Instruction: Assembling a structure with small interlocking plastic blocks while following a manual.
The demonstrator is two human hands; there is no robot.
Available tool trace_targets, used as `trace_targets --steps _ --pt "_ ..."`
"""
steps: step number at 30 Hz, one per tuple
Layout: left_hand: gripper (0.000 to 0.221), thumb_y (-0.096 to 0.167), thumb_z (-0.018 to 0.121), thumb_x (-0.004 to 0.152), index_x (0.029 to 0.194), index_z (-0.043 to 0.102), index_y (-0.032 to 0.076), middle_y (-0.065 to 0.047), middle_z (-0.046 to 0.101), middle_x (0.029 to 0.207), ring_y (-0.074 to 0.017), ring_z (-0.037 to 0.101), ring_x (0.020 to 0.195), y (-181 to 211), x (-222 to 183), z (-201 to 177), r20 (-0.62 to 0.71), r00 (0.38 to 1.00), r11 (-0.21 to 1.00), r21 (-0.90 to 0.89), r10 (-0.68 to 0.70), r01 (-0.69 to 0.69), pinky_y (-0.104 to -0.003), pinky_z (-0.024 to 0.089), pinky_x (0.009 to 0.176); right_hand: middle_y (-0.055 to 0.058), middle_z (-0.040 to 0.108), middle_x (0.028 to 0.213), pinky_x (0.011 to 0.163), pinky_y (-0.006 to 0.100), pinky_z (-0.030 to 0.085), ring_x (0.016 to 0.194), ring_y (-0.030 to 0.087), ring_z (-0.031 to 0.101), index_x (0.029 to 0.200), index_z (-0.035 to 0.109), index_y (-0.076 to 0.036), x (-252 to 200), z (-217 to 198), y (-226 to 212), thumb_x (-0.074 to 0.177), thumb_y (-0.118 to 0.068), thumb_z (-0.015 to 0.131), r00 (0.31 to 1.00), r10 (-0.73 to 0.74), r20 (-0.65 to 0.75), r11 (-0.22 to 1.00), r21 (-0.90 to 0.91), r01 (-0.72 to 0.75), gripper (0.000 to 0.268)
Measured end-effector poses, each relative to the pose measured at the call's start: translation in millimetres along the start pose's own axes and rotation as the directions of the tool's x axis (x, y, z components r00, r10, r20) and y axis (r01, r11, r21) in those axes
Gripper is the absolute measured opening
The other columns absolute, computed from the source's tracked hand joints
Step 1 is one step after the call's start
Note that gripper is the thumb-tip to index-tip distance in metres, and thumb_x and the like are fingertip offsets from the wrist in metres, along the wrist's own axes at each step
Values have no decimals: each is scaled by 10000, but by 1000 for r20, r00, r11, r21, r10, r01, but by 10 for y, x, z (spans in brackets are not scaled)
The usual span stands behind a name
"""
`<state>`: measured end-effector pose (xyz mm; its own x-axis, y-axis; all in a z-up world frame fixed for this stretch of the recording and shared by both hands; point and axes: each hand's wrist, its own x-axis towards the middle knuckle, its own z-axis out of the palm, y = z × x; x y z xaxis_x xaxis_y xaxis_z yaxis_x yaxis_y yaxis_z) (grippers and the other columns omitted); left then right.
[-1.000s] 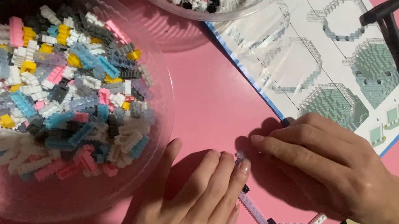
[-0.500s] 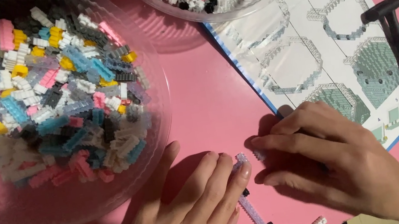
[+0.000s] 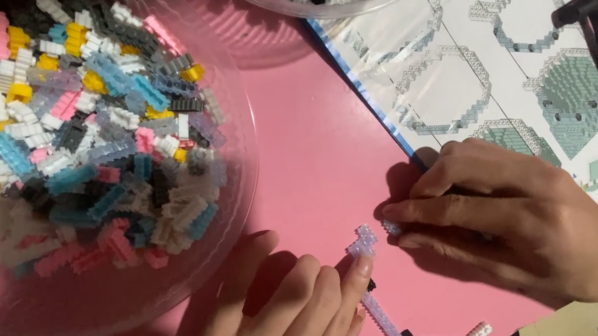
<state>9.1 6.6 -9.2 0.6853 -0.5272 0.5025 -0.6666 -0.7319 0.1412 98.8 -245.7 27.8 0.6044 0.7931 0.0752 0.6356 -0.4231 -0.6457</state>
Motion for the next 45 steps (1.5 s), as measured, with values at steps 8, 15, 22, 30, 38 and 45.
trace_targets --steps 8,15,22,30,38,45 --pt "282 267 550 1108 1173 809 176 21 607 883 -154 568 852 5 -23 22 28 999 999 7 -44 44 -409 582 970 82 775 1065 777 301 603 849 188 688 1146 761 23 122 21 23 893 -102 793 996 -76 -54 997 -17 75 285" --pt "268 304 566 1127 1165 807 192 25 585 871 -149 562 863 2 -43 44 34 999 999 27 -33 32 -410 592 960 -2 688 1017 810 290 511 888 201 523 1166 801 -93 62 110 248 910 -205 747 998 -32 -49 995 93 37 286" --pt "314 293 555 1124 1253 803 149 34 635 956 -127 606 947 44 -139 82 61 995 997 -23 -74 76 -442 589 1014 -39 642 958 826 259 500 887 182 496 1167 810 -133 59 171 217 906 -226 743 998 58 -35 994 99 -54 285" --pt "260 281 637 1130 1261 820 152 55 632 944 -118 611 943 32 -138 44 86 993 994 -52 -87 91 -431 580 1050 -24 635 925 824 312 491 866 205 506 1157 808 -121 86 186 224 912 -209 749 999 -9 -34 999 35 10 267" --pt "261 300 640 1131 1277 827 190 86 644 955 -99 612 959 33 -146 38 80 993 996 -7 -89 89 -408 579 1026 -22 627 910 835 353 433 833 200 505 1152 811 -128 79 198 234 924 -221 730 999 -36 -30 999 0 36 259" --pt "244 241 621 1122 1248 815 164 69 652 970 -116 620 943 22 -142 39 65 995 996 -22 -79 81 -403 588 1000 -31 658 890 847 345 455 835 183 526 1141 812 -130 84 197 177 892 -212 780 999 11 -32 1000 -6 -11 264"
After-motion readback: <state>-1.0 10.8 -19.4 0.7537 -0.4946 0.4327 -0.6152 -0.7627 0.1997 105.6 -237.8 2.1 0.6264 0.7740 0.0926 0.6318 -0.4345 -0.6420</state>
